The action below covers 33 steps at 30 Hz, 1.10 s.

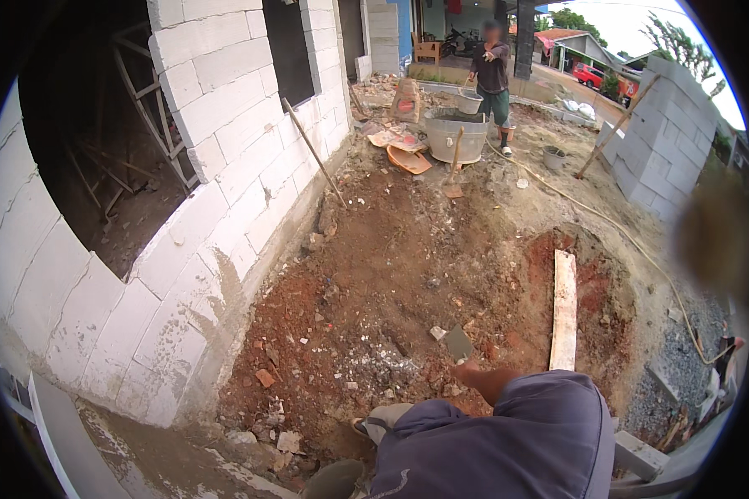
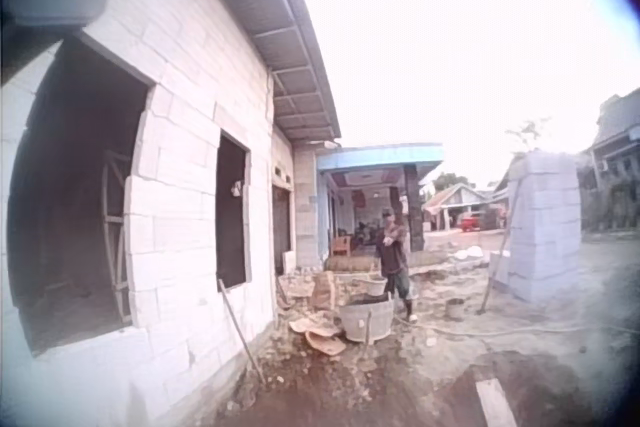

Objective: The person scoops mortar from a bucket with a trowel and applies it to the joints of a block wall, smoothing the surface. Later, the person uses a hoe to break up soil on the ground.

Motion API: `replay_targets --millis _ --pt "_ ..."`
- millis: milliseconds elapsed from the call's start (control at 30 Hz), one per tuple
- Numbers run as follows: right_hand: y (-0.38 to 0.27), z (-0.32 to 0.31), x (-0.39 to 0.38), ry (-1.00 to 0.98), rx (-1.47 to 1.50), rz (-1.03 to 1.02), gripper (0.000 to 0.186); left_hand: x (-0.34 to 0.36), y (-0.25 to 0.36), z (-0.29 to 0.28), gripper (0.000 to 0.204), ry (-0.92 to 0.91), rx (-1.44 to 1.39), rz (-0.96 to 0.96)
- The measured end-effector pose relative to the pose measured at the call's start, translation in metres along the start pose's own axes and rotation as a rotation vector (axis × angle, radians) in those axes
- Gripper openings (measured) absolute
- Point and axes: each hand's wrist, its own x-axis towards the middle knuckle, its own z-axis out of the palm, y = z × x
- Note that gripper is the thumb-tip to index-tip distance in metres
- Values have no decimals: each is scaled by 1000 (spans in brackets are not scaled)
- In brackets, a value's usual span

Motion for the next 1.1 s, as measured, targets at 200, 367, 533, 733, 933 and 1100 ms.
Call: replay_targets --millis 200,367,533,733,933,1100 --pt "-66 39 17 -189 -273 -186 52 3 31 6 73 9 -253 -65" --pt "-179 118 52 -236 -756 -756 47 -14 -17 -27 74 161 -557 -254" --pt "-298 141 -57 -683 -217 -646 31 -67 -58 -71 76 512 -899 -535" --pt "-310 185 -15 -770 -369 -776 19 -94 -32 -45 81 640 -1156 -686" --pt "-265 167 51 -675 -606 -551 22 -102 -17 -25 74 661 -1376 -725" --pt "-217 134 81 -489 -691 -731 27 -99 -28 -21 76 519 -1318 -793"
